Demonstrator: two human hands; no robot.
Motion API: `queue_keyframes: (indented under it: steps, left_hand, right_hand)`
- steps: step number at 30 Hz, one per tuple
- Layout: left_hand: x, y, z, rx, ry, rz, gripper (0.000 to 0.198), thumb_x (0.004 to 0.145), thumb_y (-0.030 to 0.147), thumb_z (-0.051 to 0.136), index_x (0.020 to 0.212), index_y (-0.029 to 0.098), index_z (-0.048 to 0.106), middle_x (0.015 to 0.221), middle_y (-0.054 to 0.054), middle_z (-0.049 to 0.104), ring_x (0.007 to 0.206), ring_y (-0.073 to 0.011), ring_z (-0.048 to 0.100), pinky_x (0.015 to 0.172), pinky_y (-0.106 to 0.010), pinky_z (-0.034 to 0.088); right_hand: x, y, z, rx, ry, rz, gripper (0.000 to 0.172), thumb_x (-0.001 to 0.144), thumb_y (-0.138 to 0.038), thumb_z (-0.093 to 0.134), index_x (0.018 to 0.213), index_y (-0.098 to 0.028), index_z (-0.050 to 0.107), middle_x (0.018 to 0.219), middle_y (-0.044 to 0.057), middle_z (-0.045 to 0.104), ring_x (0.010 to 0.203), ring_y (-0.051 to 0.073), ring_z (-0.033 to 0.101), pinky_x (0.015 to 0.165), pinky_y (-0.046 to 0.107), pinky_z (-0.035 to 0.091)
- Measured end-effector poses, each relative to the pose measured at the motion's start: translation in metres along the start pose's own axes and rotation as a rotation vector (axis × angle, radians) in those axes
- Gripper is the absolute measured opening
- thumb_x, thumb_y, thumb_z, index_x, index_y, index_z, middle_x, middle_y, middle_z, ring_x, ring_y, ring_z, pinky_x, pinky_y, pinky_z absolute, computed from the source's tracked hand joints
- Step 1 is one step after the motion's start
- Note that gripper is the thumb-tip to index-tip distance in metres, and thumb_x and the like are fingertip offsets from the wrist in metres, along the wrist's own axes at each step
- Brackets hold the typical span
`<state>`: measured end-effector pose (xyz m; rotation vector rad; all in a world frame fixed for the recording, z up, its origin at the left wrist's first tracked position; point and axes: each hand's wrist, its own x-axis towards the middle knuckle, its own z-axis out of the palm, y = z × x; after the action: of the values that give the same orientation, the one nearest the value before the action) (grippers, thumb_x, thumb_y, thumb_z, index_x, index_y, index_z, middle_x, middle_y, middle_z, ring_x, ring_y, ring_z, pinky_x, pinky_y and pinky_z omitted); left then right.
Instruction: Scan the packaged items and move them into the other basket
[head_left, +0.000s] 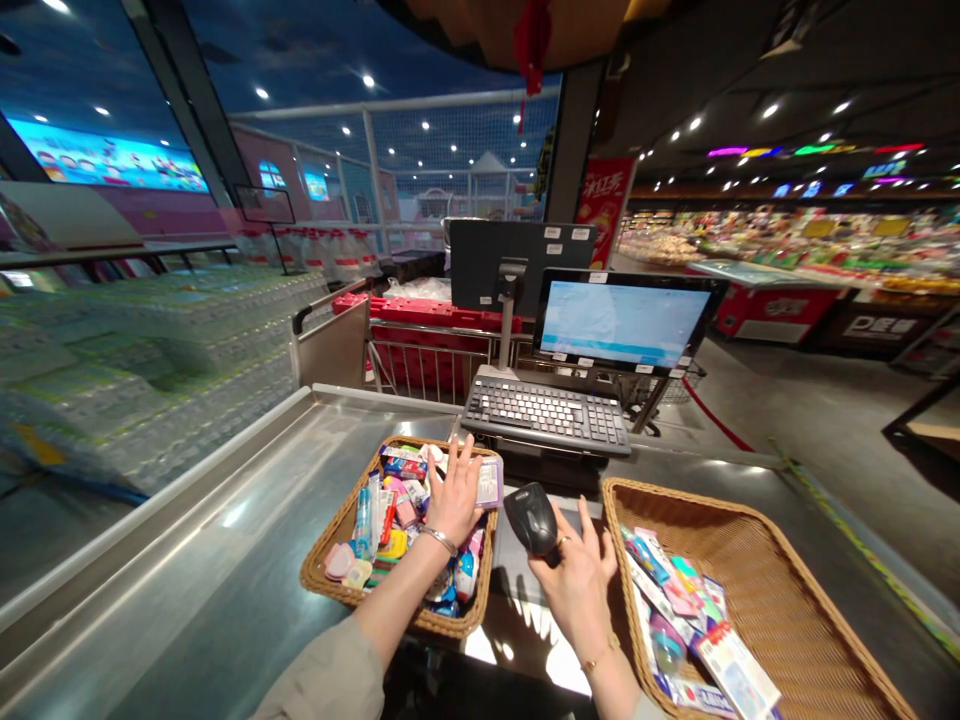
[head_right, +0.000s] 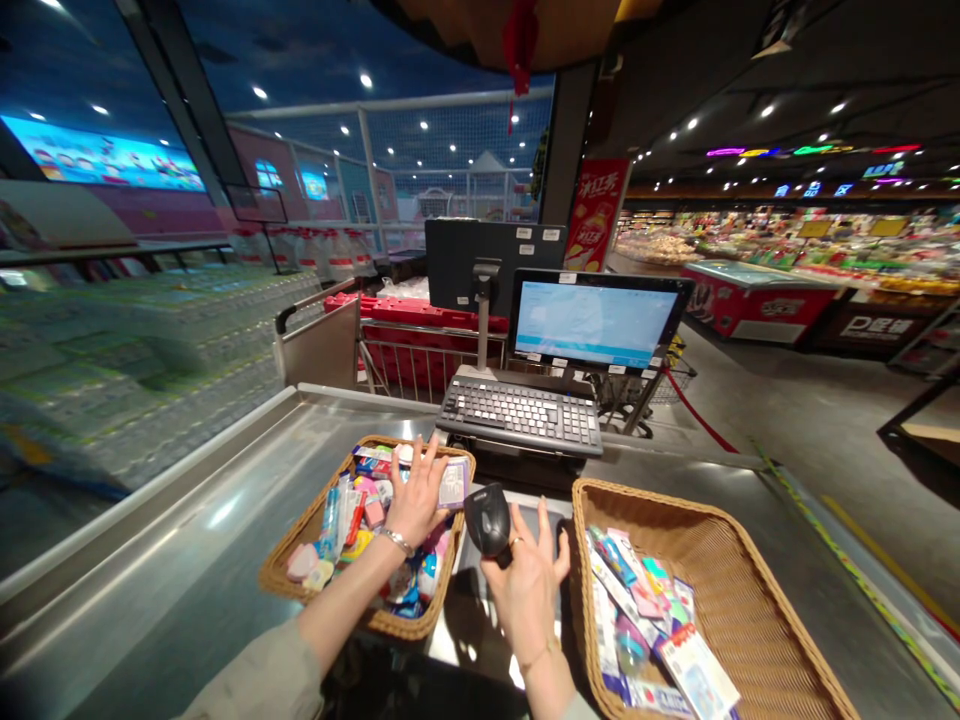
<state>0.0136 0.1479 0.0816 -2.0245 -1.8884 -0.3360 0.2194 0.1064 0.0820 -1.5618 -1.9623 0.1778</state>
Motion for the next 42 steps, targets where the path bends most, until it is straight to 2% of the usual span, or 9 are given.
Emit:
queue_keyframes:
  steps: [7,11,15,23,30,42]
  left_hand:
    - [-0.001,-0.001,-0.003,0.002,-0.016,-0.003,0.081,0.073,0.044,0.070,0.144,0.016,0.040,0.160,-0.015,0.010,0.147,-0.0335,-0.006,0.115,-0.068,-0.002]
    - [-0.001,0.000,-0.004,0.008,-0.019,0.003,0.083,0.073,0.044,0.071,0.144,0.016,0.039,0.160,-0.014,0.009,0.147,-0.0334,-0.007,0.114,-0.069,-0.002]
    - [-0.002,0.001,-0.005,0.012,-0.031,0.001,0.084,0.073,0.044,0.071,0.144,0.015,0.039,0.160,-0.014,0.007,0.147,-0.0331,-0.007,0.114,-0.069,-0.001]
    - [-0.003,0.002,-0.002,0.000,0.001,0.007,0.081,0.073,0.043,0.071,0.144,0.018,0.041,0.161,-0.013,0.009,0.147,-0.0340,-0.008,0.114,-0.069,-0.003]
    - [-0.002,0.005,-0.007,-0.024,0.002,0.016,0.080,0.071,0.038,0.073,0.142,0.017,0.042,0.160,-0.013,0.012,0.147,-0.0335,-0.008,0.114,-0.069,-0.003]
    - [0.002,0.012,-0.012,-0.021,-0.018,0.017,0.085,0.069,0.041,0.076,0.142,0.015,0.041,0.160,-0.017,0.010,0.148,-0.0340,-0.004,0.114,-0.068,-0.004]
  right_hand:
    - [-0.001,-0.002,0.000,0.010,-0.007,-0.009,0.022,0.076,-0.025,0.056,0.092,-0.028,0.071,0.134,-0.001,0.059,0.143,0.030,0.025,0.112,0.061,0.012]
    - [-0.003,-0.003,-0.001,0.016,-0.003,-0.025,0.024,0.077,-0.026,0.056,0.096,-0.028,0.070,0.133,-0.001,0.060,0.143,0.031,0.026,0.112,0.060,0.013]
    - [-0.005,-0.004,-0.001,0.003,0.008,-0.044,0.020,0.077,-0.026,0.056,0.090,-0.027,0.071,0.132,0.000,0.061,0.143,0.031,0.027,0.111,0.060,0.013]
    - [-0.007,-0.003,-0.004,0.011,0.000,-0.033,0.019,0.075,-0.024,0.056,0.086,-0.026,0.071,0.133,-0.001,0.060,0.143,0.031,0.026,0.112,0.059,0.013]
    - [-0.009,-0.001,-0.005,0.012,-0.003,-0.030,0.024,0.075,-0.024,0.055,0.092,-0.026,0.071,0.134,0.001,0.059,0.143,0.030,0.026,0.113,0.059,0.011]
    - [-0.010,0.001,-0.012,-0.016,0.031,-0.059,0.021,0.077,-0.024,0.056,0.093,-0.026,0.070,0.133,0.000,0.060,0.142,0.030,0.028,0.112,0.058,0.013]
